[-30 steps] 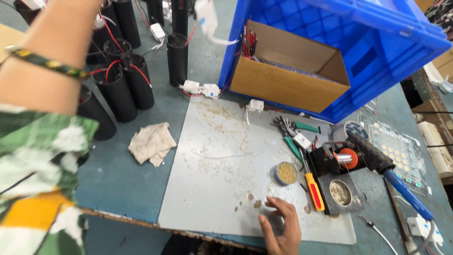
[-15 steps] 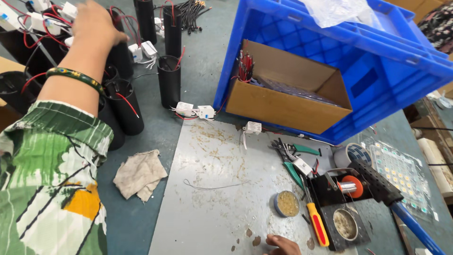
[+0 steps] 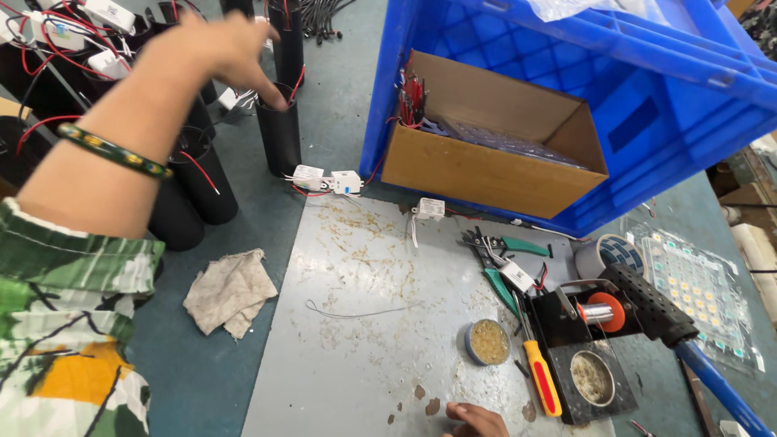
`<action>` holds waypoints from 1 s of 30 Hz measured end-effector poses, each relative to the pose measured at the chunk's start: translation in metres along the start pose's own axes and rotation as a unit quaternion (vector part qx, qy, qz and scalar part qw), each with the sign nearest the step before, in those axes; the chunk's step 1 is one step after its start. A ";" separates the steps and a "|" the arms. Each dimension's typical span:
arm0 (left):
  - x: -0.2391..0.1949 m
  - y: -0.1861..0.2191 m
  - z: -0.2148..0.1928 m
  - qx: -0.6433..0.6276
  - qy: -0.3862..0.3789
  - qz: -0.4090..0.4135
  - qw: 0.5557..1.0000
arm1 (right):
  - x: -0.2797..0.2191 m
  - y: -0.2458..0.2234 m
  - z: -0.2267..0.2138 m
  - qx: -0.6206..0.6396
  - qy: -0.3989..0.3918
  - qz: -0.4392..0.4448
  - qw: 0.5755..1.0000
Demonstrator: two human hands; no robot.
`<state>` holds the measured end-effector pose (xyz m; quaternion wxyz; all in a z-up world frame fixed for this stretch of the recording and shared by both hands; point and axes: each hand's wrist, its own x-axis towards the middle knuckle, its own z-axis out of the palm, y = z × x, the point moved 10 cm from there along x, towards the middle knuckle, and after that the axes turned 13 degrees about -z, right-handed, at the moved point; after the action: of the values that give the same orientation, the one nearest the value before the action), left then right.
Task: The person solders wires to small white electrical components and attaches them to black cylindrical housings. They repeatedly pick up a soldering iron, apply solder to wire ends, and place finished units aside.
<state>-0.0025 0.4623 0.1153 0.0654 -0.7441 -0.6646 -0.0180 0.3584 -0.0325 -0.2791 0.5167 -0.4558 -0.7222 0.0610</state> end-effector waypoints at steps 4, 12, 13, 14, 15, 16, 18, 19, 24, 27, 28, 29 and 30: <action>-0.031 0.013 0.009 0.063 0.021 -0.097 0.993 | 0.038 -0.046 -0.006 -0.028 0.067 -0.015 0.997; -0.073 0.014 0.031 -0.002 0.130 -0.103 0.986 | 0.117 -0.162 -0.032 -0.001 0.126 0.085 0.988; -0.066 0.013 0.040 -0.007 0.114 -0.109 0.987 | 0.127 -0.169 -0.034 0.006 0.126 0.083 0.989; -0.061 0.013 0.038 -0.044 0.154 -0.098 0.982 | 0.135 -0.175 -0.035 0.014 0.126 0.079 0.989; -0.057 0.013 0.037 -0.082 0.192 -0.087 0.974 | 0.141 -0.180 -0.036 0.009 0.124 0.072 0.990; -0.054 0.013 0.039 -0.123 0.230 -0.073 0.963 | 0.144 -0.185 -0.037 0.001 0.125 0.065 0.990; -0.051 0.010 0.043 -0.152 0.286 -0.055 0.945 | 0.145 -0.191 -0.040 -0.010 0.126 0.062 0.990; -0.049 0.011 0.042 -0.167 0.314 -0.045 0.934 | 0.144 -0.191 -0.040 -0.014 0.127 0.065 0.990; -0.049 0.019 0.042 -0.201 0.326 0.002 0.924 | 0.143 -0.192 -0.040 -0.016 0.120 0.057 0.991; -0.070 0.026 0.032 -0.258 0.297 0.059 0.917 | 0.144 -0.192 -0.039 -0.012 0.122 0.065 0.990; -0.077 0.031 0.029 -0.284 0.279 0.072 0.915 | 0.143 -0.192 -0.039 -0.011 0.126 0.064 0.990; -0.088 0.033 0.020 -0.241 0.302 0.084 0.919 | 0.143 -0.191 -0.040 -0.009 0.131 0.064 0.989; -0.099 0.033 0.012 -0.198 0.320 0.097 0.921 | 0.142 -0.190 -0.039 -0.012 0.126 0.065 0.990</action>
<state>0.0176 0.3623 0.0894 0.1277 -0.7572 -0.5157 -0.3800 0.2691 -0.0546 -0.0569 0.5928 -0.5120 -0.6210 0.0277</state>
